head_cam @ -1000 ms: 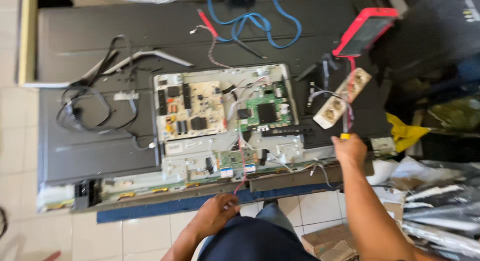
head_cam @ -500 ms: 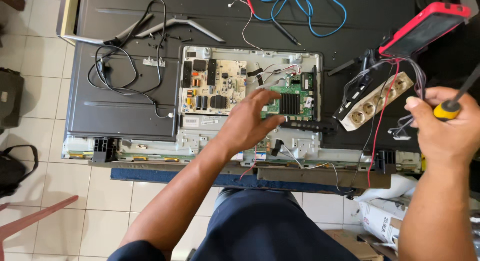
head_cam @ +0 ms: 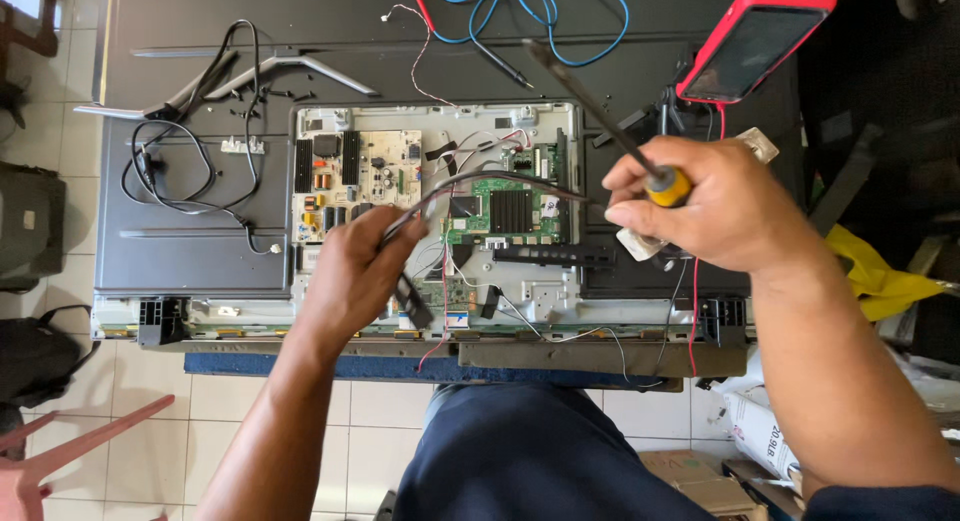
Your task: The person manipulates internal electronics and wiring inside a disassembled television, using a screwdriver to tighten or loosen components and connecting various cables by hand.
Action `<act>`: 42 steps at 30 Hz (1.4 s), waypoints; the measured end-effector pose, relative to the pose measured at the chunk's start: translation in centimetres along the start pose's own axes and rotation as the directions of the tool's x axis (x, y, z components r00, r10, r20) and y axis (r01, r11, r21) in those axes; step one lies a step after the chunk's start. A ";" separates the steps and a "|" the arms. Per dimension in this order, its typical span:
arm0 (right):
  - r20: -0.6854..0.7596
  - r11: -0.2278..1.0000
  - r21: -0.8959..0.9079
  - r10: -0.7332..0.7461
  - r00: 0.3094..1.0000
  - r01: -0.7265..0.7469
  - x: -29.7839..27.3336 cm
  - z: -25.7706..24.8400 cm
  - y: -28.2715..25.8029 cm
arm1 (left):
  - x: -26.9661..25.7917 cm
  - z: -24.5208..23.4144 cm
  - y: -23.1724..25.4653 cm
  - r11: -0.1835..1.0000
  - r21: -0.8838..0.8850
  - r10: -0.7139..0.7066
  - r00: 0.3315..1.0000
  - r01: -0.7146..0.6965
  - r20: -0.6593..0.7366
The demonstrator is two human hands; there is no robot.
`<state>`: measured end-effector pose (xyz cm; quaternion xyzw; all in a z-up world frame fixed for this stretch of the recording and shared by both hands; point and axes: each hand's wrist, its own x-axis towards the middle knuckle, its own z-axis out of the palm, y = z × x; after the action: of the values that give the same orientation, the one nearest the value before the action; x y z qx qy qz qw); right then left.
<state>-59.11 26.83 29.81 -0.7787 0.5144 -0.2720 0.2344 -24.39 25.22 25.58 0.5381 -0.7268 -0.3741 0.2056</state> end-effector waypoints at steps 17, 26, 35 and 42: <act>0.407 0.381 0.683 0.510 0.758 -0.623 -3.1 18.8 5.6 | -15.6 -10.8 -5.2 0.685 -0.694 -0.434 0.641 -0.223 -0.633; 0.433 0.820 0.141 0.453 0.780 -0.554 11.2 24.2 0.7 | -5.8 -20.7 -12.3 0.999 -0.013 -0.039 0.721 0.041 -0.692; 0.078 0.974 -0.227 0.028 0.997 -0.010 31.3 31.8 3.5 | 3.1 -17.8 -34.2 0.769 0.638 0.197 0.935 0.039 -0.295; 0.091 0.942 -0.335 0.033 0.995 -0.001 38.9 42.4 5.3 | 2.2 -11.0 -40.5 0.731 0.679 0.020 0.991 0.074 -0.129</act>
<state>-21.96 -7.63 2.00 -0.8148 0.5480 -0.1412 0.1255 8.00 13.92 1.34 0.6092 -0.7908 -0.0492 0.0346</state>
